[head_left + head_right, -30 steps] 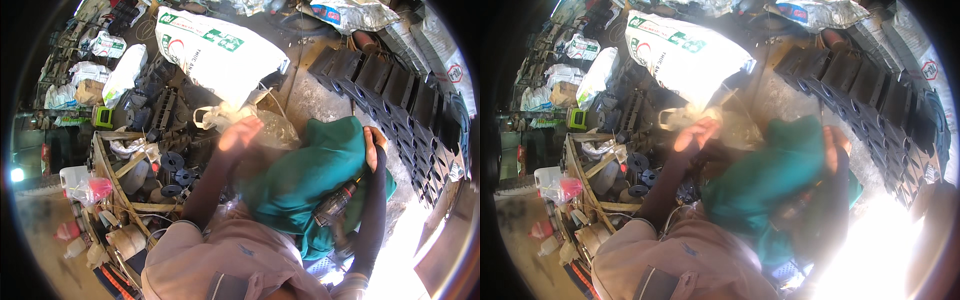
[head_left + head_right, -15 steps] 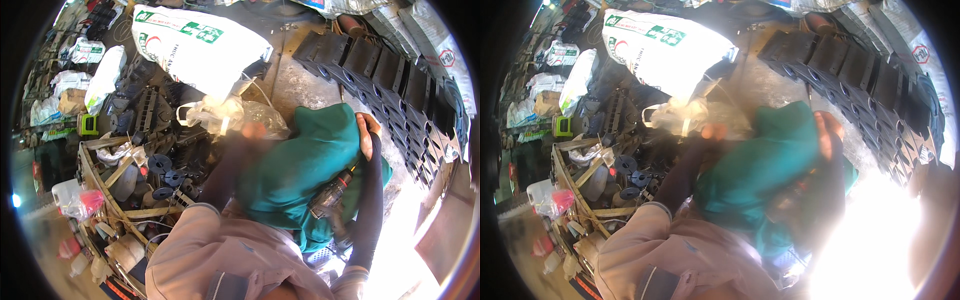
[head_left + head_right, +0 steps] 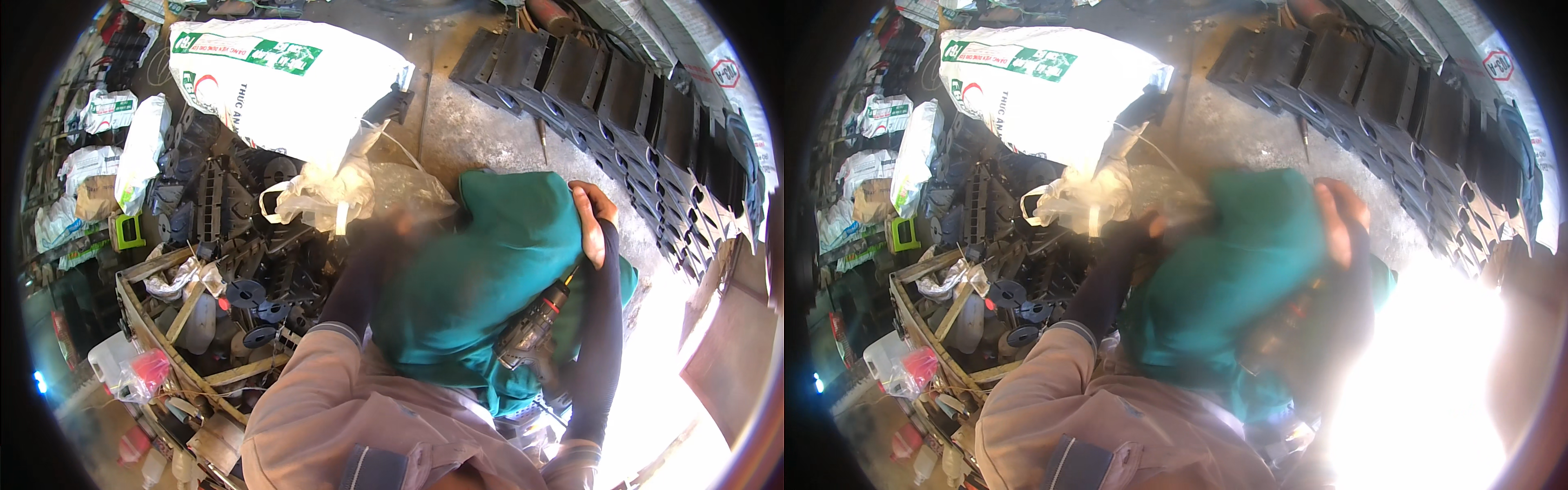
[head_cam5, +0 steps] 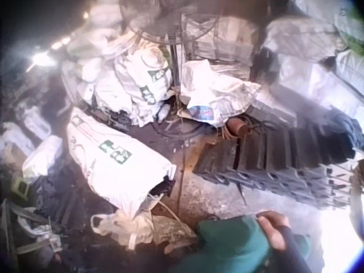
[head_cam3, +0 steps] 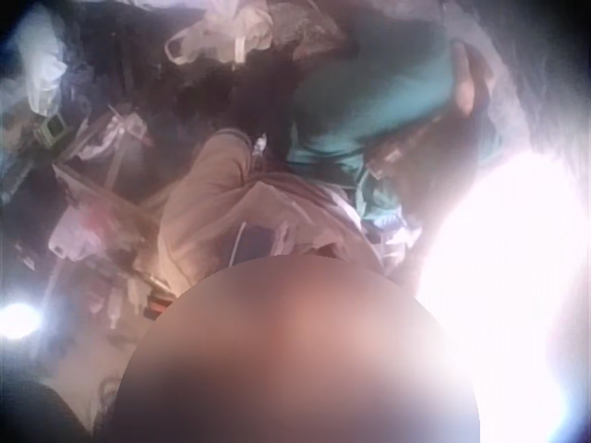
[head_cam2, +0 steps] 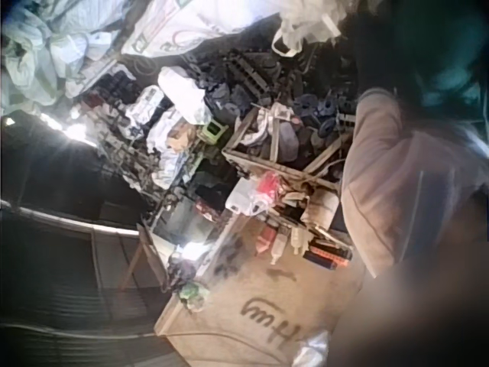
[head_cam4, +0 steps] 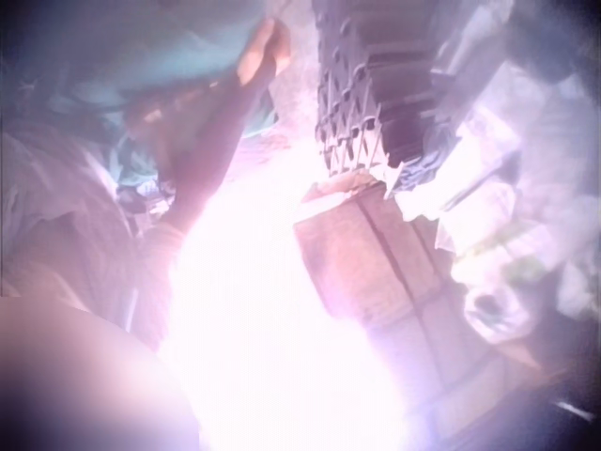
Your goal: The person sits on the floor and uses a cordless drill to fasten screws into a black plastic component. They then pick up a second plastic part, align it with the first, and continue fastening screws to join the two pieces together.
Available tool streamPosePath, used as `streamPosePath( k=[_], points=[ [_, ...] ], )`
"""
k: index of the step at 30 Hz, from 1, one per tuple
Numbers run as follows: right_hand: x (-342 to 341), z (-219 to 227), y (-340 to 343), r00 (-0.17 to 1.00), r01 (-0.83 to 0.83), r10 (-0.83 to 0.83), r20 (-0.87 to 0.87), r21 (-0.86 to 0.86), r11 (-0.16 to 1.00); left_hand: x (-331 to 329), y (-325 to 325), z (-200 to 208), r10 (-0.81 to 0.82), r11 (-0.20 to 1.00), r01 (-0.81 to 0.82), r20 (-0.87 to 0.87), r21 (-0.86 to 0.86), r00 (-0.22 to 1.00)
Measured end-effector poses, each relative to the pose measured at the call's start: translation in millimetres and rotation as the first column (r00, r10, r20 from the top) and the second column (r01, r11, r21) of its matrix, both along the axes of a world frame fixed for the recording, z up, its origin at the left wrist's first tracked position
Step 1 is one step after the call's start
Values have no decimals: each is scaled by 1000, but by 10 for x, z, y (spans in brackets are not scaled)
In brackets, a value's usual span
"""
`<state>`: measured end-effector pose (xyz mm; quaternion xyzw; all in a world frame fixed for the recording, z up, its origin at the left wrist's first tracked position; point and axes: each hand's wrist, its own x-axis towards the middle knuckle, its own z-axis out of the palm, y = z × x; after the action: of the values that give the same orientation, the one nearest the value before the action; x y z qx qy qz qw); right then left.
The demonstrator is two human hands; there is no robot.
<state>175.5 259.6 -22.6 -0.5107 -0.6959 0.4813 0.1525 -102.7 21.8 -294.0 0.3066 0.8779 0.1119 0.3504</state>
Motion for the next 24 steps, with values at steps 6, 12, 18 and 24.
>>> streamPosePath(
  k=[6,12,18,24],
  points=[
    [-20,-12,29,999,-20,22,-44,35,999,288,81,109,-461,875,464,55,-138,886],
    [8,-29,39,996,-55,63,-60,122,991,107,85,226,-505,833,524,143,-175,851],
    [71,-151,61,994,-69,82,-76,161,984,-302,-427,602,-317,946,323,-113,40,942],
    [71,-230,48,998,-8,22,-58,226,974,-349,-805,1135,-473,875,478,-79,75,878]
  ],
)
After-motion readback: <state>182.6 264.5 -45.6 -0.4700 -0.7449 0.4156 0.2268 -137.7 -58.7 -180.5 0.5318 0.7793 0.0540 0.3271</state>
